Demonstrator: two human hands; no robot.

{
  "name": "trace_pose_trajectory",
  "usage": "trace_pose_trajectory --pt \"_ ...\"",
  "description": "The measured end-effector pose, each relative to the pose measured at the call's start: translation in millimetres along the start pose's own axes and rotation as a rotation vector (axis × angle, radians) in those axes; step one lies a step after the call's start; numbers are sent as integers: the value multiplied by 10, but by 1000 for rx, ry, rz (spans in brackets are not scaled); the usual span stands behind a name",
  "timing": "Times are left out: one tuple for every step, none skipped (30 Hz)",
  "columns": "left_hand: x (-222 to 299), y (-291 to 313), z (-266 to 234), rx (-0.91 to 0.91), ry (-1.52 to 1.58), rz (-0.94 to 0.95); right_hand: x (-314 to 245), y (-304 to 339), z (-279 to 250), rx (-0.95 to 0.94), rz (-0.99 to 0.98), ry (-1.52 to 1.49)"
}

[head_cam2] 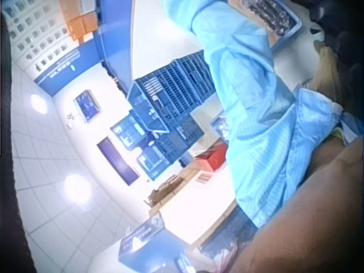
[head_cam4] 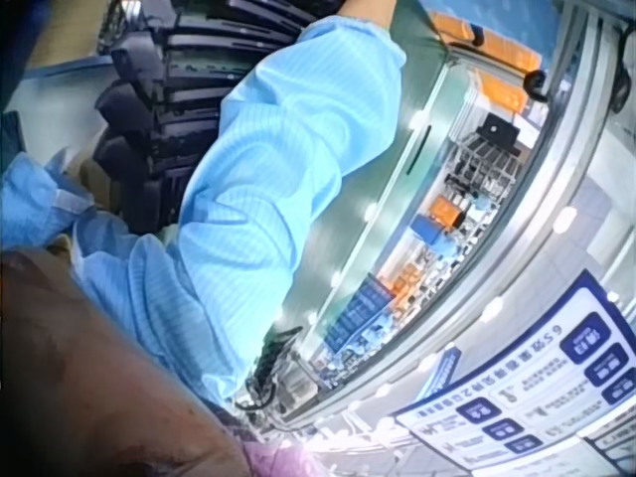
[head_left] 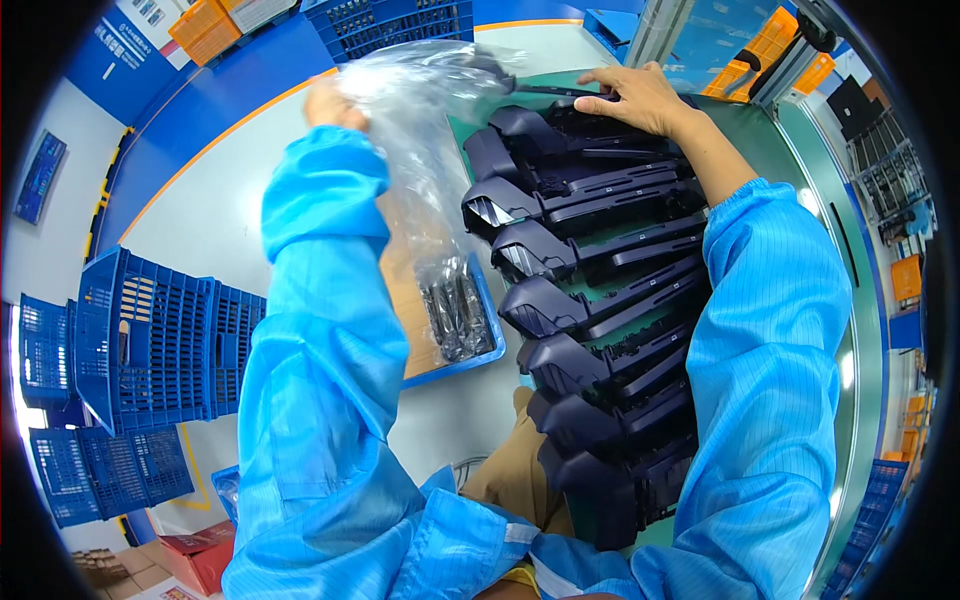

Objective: Unpack handheld scanner housings from plastic bags and arrange them on an assembly line workbench.

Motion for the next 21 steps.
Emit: trace_pose_trajectory --pt "558 -181 -405 -73 -178 180 -28 -21 -29 13 -13 -5" --pt "1385 -234 -927 -134 -367 377 -88 -74 -61 33 -52 16" --pt "1758 -195 -1077 -184 -566 574 -182 -156 -81 56 -98 34" --pt "1905 -19 -1133 -168 -896 703 -103 -119 -10 47 -86 35" --pt "1916 291 -1114 -166 -1214 817 53 -13 73 23 -24 18" --pt "1621 643 -788 -83 -665 536 296 186 160 -10 65 9" --pt "1532 1230 -551 39 -158 282 320 247 149 -6 68 4" --pt "1850 1677 -743 169 -216 391 223 189 91 -1 78 -22" --pt "2070 2019 -953 298 -264 481 169 169 71 -11 100 -41" --pt "2252 2356 -1116 316 -267 499 77 155 9 -7 75 -45" --pt "2449 2720 -1300 348 -285 487 -17 116 -35 -66 87 -9" --pt "2576 3007 -1492 376 -296 457 -54 113 -37 -135 111 36" --pt "2706 3288 -1685 411 -310 427 -91 96 -11 -144 81 32" --pt "2891 3648 -1866 443 -342 448 -90 43 21 -97 117 43" --pt "3172 4078 -2039 493 -382 481 -145 -57 48 -47 132 41" --pt "3547 4507 -2419 480 -458 476 -237 -128 11 -79 107 -66" --pt "3748 4812 -2607 647 -442 555 -133 -149 19 -126 135 -61" --pt "3899 5136 -2501 846 -805 829 113 -132 72 63 42 -72" --pt "4224 5465 -2804 873 -803 884 364 -148 80 70 -13 -202" --pt "4281 5582 -2658 990 -673 856 655 -61 -28 56 24 -119" --pt "4401 5808 -2629 1039 -714 992 1016 9 -3 94 -138 -39"
Point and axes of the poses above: each hand's wrist, its own y-axis away from the middle knuckle, its own z-axis out of the palm, x = y × z, the point moved 6 cm from there along -y, towards the middle knuckle
